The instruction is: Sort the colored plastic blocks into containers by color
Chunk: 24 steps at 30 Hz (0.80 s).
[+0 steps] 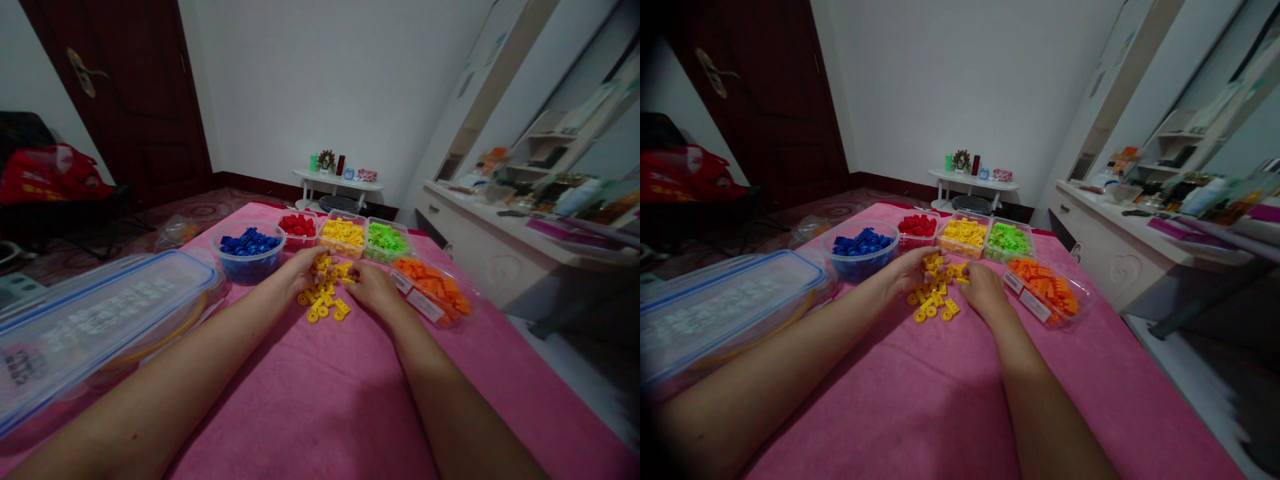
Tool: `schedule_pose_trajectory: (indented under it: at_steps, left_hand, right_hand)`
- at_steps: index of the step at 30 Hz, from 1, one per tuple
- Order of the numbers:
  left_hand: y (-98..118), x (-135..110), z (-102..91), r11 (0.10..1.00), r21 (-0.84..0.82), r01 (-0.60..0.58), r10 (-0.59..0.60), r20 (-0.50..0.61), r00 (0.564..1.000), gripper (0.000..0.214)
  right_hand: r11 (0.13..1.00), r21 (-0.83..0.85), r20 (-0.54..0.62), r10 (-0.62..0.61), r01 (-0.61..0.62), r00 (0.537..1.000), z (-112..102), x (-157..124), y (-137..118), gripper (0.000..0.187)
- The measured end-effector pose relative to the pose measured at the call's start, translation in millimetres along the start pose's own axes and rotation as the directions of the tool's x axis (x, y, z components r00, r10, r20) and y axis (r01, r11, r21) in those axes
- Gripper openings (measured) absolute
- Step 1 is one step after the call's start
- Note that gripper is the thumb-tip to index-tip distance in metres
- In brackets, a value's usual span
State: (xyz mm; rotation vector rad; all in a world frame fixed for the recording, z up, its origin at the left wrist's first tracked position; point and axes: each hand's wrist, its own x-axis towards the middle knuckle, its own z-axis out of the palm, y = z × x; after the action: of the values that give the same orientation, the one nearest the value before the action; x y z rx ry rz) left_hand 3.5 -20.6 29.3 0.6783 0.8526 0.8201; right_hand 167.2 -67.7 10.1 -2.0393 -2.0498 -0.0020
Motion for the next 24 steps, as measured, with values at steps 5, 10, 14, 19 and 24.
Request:
schedule_pose_trajectory:
  at_steps: [5, 10, 14, 19, 24]
  left_hand:
    - [0.4, -0.3, 0.3, 1.0, 0.005, -0.001, 0.001, 0.004, 1.0, 0.015]
    - [-0.3, -1.4, 1.1, 1.0, 0.015, 0.006, -0.006, -0.018, 1.0, 0.013]
    - [-3.7, -0.4, 0.0, 0.999, 0.041, 0.017, -0.018, 0.023, 1.0, 0.017]
    - [-6.7, -2.9, 0.2, 0.988, -0.065, 0.138, -0.12, 0.227, 0.967, 0.03]
    - [-13.7, 3.4, 0.8, 0.969, -0.128, 0.209, -0.171, 0.259, 0.95, 0.014]
  right_hand:
    - [0.999, -0.048, 0.058, 0.022, -0.02, 0.998, 3.8, -2.0, -1.3, 0.021]
    - [0.997, 0.008, -0.006, 0.082, -0.082, 0.997, -12.0, -0.2, -3.7, 0.013]
    - [0.966, 0.256, -0.223, 0.085, -0.026, 0.971, -30.5, 1.2, -15.4, 0.016]
    - [0.844, 0.486, -0.4, -0.017, 0.228, 0.916, -41.7, -0.8, -26.6, 0.029]
    - [0.71, 0.646, -0.543, 0.169, 0.28, 0.822, -60.8, -2.0, -13.8, 0.024]
